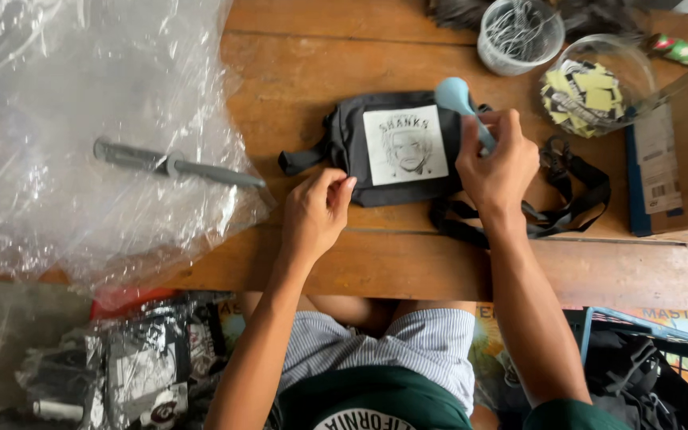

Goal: The person uses a light blue brush to clean the surface of a black bag with a printed design. They then place the bag aside, spread a sheet of bubble wrap on the table, and use a feather duster to clean the bubble wrap.

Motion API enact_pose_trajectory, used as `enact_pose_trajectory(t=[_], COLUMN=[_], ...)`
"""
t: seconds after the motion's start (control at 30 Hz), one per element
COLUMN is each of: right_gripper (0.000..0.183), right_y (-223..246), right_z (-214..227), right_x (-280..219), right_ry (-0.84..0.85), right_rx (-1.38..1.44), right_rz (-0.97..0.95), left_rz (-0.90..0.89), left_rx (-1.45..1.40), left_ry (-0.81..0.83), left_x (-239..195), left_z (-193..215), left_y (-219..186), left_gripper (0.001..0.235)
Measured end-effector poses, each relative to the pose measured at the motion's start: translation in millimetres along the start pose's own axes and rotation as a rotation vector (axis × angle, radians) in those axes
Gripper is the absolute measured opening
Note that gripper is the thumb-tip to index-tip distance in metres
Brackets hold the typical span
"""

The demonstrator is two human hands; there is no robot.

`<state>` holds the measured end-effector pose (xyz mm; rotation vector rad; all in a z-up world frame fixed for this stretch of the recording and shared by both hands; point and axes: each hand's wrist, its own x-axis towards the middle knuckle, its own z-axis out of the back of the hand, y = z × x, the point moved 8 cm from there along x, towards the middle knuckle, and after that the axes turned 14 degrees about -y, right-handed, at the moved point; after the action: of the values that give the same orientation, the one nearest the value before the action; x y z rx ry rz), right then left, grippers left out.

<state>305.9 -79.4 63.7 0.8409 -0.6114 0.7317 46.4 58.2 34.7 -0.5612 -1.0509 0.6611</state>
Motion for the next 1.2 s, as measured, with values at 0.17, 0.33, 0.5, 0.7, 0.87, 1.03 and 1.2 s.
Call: enact_pose_trajectory(t=[0.17,0.33,0.5,0.7,0.87,1.03,1.2], right_gripper=[0.010,0.012,0.009,0.016,0.012,0.015,0.009], right_y=[47.4,41.6,44.3,53.3,83.6,101.4,108.5], right_z=[-19.2,-22.8,-19.6,-23.3,-32.7,-36.0,-24.7], right_x=[-14.9,-16.5,-14.6,-18.5,-23.0,-23.8,-19.6], right_ry=[0.376,0.454,0.537,0.497,0.474,0.393,0.356], right_rx=[0.459,0.253,0.488,0.199,0.453,0.287,0.517], right_rz=[-0.039,0.121,0.002,0.162,0.121,0.324,0.246], left_rz=[0.014,-0.004,-0.019,-0.033,-0.045,-0.071,-0.071], left_rx=[0.029,0.033,0.075,0.086,0.119,0.169,0.173], left_ry=[0.022,0.023,0.040,0.072,0.071,0.073,0.050], left_x=[-7.2,-3.9,-7.7,-6.5,-6.5,-9.7,-8.9], left_z=[-4.3,-5.8,-7.6,-7.6,-9.3,-11.4,-11.8], left_y=[8.9,8.5,7.7,3.3,4.4,5.6,6.6], left_gripper=[0.021,0.018,0.018,0.019,0.022,0.022,0.021])
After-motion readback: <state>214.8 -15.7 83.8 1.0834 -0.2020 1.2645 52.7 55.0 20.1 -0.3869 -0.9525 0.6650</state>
